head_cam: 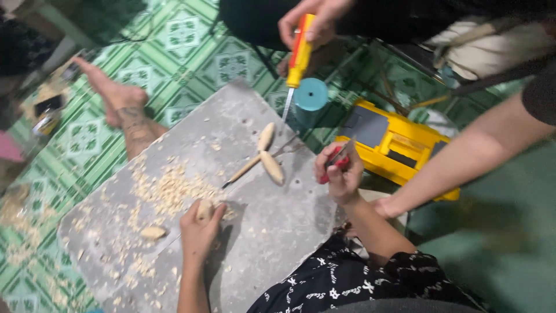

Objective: Carving and shaping small wooden pieces into petal-like forms using a hand knife on a stone slab.

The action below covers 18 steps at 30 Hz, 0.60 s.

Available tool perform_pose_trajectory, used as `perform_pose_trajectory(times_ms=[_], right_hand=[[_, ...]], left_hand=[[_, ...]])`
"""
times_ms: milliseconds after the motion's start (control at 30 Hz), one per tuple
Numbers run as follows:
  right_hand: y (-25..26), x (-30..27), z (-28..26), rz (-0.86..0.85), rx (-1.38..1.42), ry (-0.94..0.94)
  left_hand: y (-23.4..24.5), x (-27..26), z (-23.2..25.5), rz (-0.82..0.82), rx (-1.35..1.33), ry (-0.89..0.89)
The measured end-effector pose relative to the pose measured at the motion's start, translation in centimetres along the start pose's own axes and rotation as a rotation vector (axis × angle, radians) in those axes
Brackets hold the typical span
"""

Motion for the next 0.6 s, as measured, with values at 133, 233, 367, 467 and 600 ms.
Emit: perform_pose_trajectory(times_ms=[133, 233, 367, 467, 600], right_hand=[[0.6, 1.1, -0.3, 0.084, 0.125, -0.028], [1.7, 2.6, -2.9, 0.207, 0.148, 0.2], [4.6, 3.1, -2.6, 0.382, 0.24, 0.233], [4.5, 2.8, -2.5, 0.364, 0.251, 0.23], [1.9, 2.5, -4.0, 0.264, 0.049, 0.297]], left_hand=[[-0.9, -0.3, 0.6, -0.053, 0.04, -0.102], [-1.3, -0.4, 0.6, -0.071, 0.095, -0.064], [-1.2, 0.0, 0.3, -0.033, 0.111, -0.017], [-1.1, -0.2, 0.2, -0.043, 0.113, 0.022], [-1.4, -0.4, 0.5, -0.099, 0.101, 0.064]])
Point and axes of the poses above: each hand's wrist, its own x-axis towards the middle knuckle, its own y-axis out of the back of the hand, z = x × y, the point moved 9 cm from there along x, towards the middle knuckle, and after that the axes turned 13 degrees about z, right-handed, at the moved point
